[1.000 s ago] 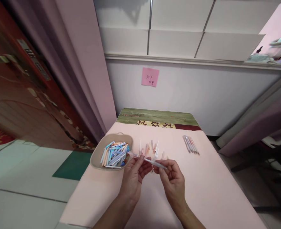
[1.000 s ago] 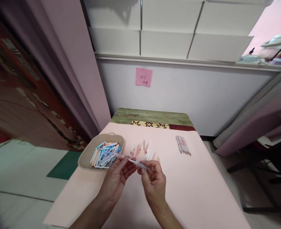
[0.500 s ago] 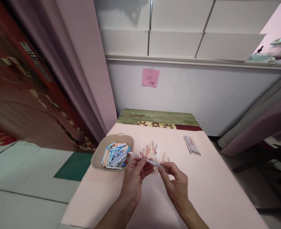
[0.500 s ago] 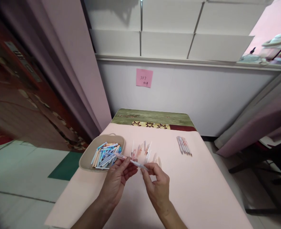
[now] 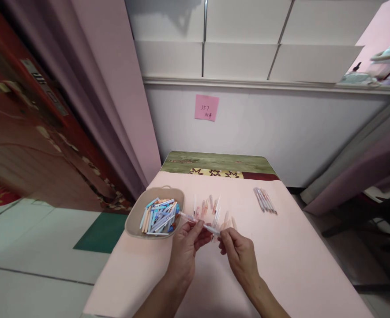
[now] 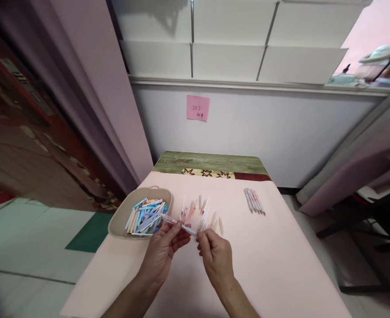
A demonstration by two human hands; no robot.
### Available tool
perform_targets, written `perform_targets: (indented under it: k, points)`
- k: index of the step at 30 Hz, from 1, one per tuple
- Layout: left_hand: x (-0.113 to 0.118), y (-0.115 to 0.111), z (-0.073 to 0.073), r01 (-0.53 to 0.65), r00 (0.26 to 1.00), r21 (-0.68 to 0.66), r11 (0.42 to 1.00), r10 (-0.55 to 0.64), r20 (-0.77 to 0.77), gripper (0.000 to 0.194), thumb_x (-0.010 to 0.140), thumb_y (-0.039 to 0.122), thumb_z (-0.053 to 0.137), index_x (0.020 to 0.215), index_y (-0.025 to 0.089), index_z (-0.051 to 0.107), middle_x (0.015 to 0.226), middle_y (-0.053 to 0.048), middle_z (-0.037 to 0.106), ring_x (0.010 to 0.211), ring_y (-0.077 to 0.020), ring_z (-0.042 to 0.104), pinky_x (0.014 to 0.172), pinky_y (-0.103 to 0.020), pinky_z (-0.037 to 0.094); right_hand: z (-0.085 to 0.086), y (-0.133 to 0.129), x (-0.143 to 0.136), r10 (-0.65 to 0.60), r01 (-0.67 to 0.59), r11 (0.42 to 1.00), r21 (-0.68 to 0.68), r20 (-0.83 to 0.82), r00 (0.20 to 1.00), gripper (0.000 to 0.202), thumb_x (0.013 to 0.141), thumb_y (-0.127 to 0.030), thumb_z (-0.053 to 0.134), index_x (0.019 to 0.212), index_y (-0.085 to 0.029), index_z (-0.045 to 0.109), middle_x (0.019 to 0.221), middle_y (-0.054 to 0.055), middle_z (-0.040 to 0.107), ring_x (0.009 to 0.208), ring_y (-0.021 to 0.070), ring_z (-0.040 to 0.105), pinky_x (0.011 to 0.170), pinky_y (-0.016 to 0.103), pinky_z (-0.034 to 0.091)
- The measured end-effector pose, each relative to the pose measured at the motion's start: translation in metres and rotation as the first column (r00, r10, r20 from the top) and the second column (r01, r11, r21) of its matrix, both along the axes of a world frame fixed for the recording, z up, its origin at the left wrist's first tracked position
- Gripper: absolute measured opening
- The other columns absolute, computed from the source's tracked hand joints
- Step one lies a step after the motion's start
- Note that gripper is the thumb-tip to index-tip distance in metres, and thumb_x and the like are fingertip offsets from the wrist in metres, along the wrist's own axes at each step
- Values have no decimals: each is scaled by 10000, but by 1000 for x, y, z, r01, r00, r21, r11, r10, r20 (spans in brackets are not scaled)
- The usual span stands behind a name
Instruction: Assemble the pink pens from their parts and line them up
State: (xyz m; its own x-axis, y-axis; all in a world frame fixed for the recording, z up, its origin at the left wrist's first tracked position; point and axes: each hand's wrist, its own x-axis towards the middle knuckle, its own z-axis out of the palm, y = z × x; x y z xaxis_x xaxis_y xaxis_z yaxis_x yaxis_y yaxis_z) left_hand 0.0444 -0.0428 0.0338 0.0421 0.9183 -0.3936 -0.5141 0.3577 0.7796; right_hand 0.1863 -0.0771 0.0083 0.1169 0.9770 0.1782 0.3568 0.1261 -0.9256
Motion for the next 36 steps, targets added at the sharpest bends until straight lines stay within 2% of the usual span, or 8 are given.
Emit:
perform_targets:
  k: [4,10,15,18,21,27,32,36]
  points:
    - [0,-1,0,-5,1000,6,1000,5,-13,311,675,346,774,846,126,635,807,-84,734,694,-161,680,689,-297,554,0,0,1,-50,49,995,83,10,999,250,848,-397,593,985,-188,586,700,5,633,588,131,587,582,220,480]
    - [1,-3,0,16,999,8,1000,-15,-32,295,677,357,768,817,130,641,826,-96,741,696,-163,679,699,-297,546,1,-4,-1,-4,4,1000,-16,-3,1000,326,932,-407,444,727,-196,583,580,3,599,532,126,576,540,212,454]
    - [1,-4,0,20,999,18,1000,-20,-31,283,689,352,760,828,139,636,823,-85,742,706,-166,679,713,-303,543,0,-5,-2,-47,47,997,57,1,999,281,820,-417,622,998,-202,588,694,-2,639,588,135,594,570,217,477]
    - [1,-5,1,27,999,18,999,-26,-43,282,697,355,754,827,135,634,836,-93,742,715,-167,679,718,-302,539,0,-6,-3,-33,33,999,27,6,999,223,858,-423,573,851,-200,588,642,-5,617,557,126,571,529,205,445]
    - [1,-5,2,47,997,11,999,-47,-68,289,703,367,747,823,123,648,847,-104,741,702,-159,675,702,-288,533,0,-7,-2,27,-29,998,-56,-28,999,373,941,-435,418,722,-191,593,546,-6,581,503,119,557,515,206,431]
    - [4,-4,2,25,999,14,1000,-25,-43,303,657,361,780,792,127,643,803,-94,741,688,-165,672,697,-301,534,-1,-7,-3,-27,27,1000,16,-20,999,250,817,-420,636,913,-197,576,666,-13,620,566,122,574,542,202,449]
    - [3,-5,3,43,996,1,999,-43,-80,322,650,389,778,792,125,663,827,-105,745,681,-161,671,687,-286,525,-2,-9,-3,25,-28,997,-69,-43,999,333,922,-438,468,730,-192,584,543,-10,582,493,117,547,492,202,417]
    - [4,-5,3,34,996,8,999,-33,-87,307,650,386,777,789,134,670,817,-94,746,669,-159,671,681,-279,519,-5,-8,-3,-5,4,1000,-11,-34,999,262,873,-450,549,895,-198,616,631,-6,612,561,131,574,553,215,457]
